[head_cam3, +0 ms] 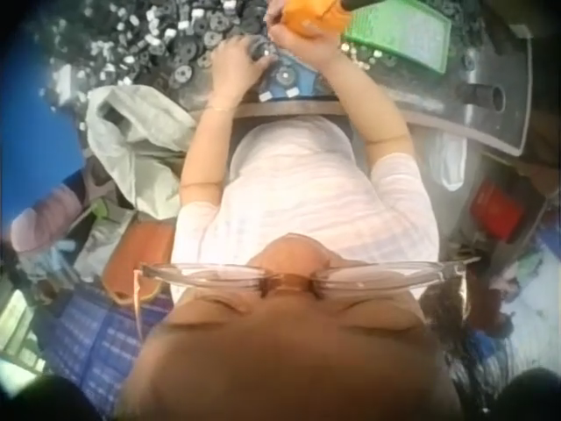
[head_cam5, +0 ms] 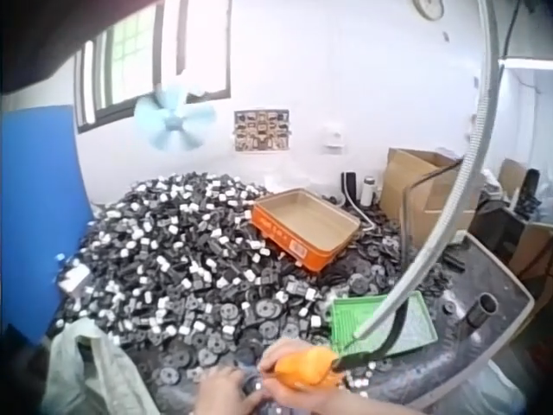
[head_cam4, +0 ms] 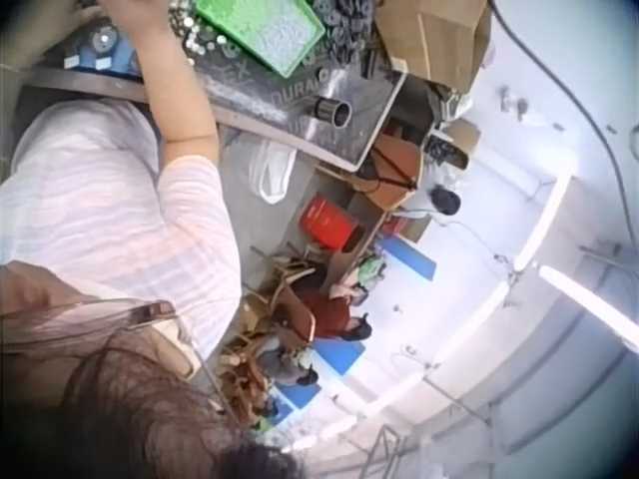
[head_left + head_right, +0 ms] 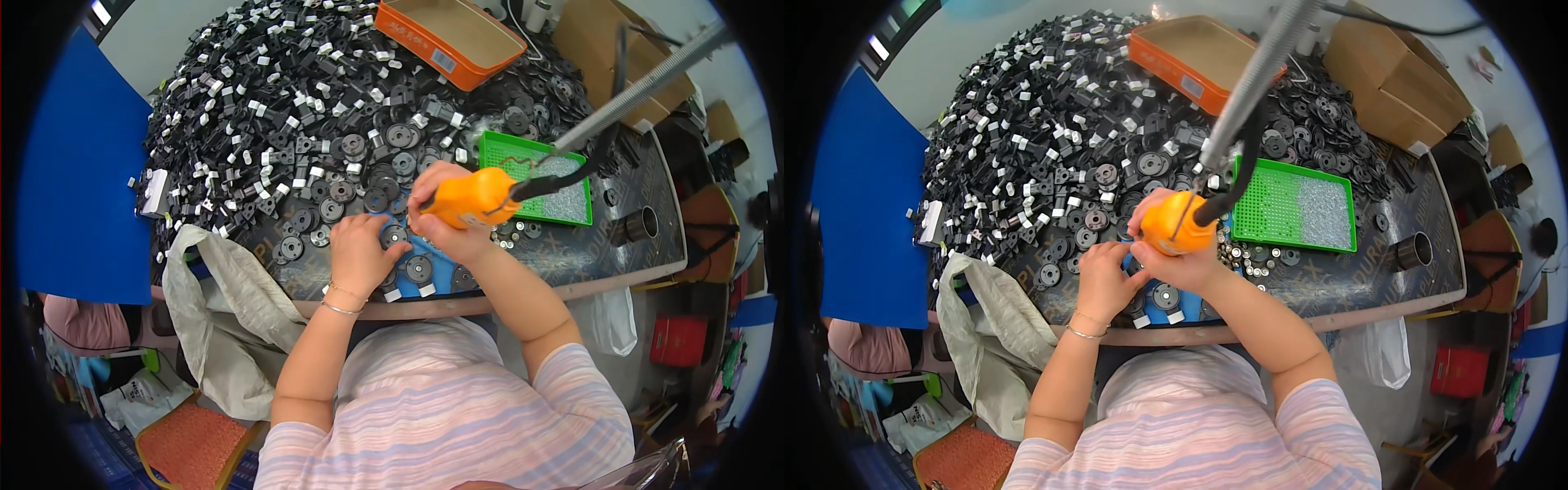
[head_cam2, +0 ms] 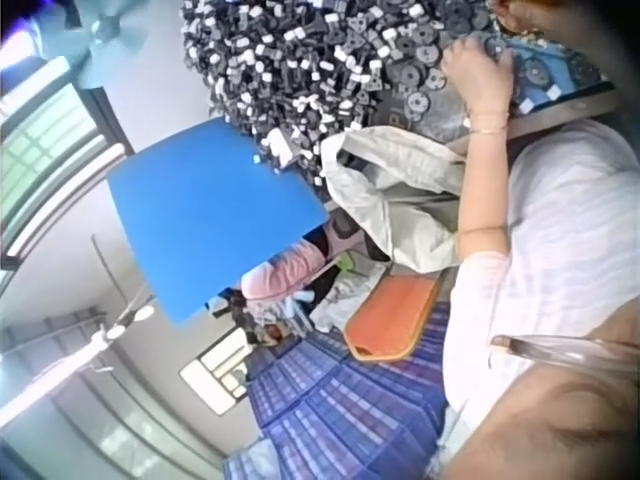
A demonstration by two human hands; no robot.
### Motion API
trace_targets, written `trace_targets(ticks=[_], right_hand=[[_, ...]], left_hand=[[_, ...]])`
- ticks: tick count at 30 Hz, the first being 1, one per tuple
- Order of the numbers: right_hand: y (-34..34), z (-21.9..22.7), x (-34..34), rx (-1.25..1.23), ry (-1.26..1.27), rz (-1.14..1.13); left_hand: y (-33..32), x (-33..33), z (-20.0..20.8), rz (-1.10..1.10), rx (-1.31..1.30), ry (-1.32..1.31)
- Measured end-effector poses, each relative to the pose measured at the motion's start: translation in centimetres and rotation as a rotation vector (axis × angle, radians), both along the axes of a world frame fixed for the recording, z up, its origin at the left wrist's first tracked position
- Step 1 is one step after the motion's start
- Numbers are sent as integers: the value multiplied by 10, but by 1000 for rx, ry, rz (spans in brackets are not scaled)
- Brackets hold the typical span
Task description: Manually assembling small plastic and metal components using an electric screwdriver at a factory workbench.
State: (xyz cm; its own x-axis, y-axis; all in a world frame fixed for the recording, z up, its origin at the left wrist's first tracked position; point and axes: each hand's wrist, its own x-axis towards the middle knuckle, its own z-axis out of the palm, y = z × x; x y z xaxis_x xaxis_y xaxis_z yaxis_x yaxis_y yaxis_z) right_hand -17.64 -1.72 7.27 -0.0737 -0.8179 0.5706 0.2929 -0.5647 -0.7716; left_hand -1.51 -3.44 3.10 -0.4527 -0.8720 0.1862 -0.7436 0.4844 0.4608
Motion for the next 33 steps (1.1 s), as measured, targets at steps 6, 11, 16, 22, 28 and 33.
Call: trace_targets(ticks=[6, 11, 16, 22, 28, 33], right_hand=[[-12, -9, 9, 82, 10, 33], [-17, -6, 13, 87, 51, 67], [-23, -8, 13, -50, 240, 46], [-29, 11, 9, -23, 261, 222], [-2, 43, -38, -95, -133, -37], [29, 14, -116, -69, -54, -564]], left_hand=[[-3, -3, -1, -35, 87, -68], [-4, -3, 1, -47, 88, -90], [-5, -5, 1, -26, 242, -37], [-10, -4, -12, -90, 188, 58], [-7, -5, 1, -48, 240, -20], [-9, -5, 7, -68, 261, -101]])
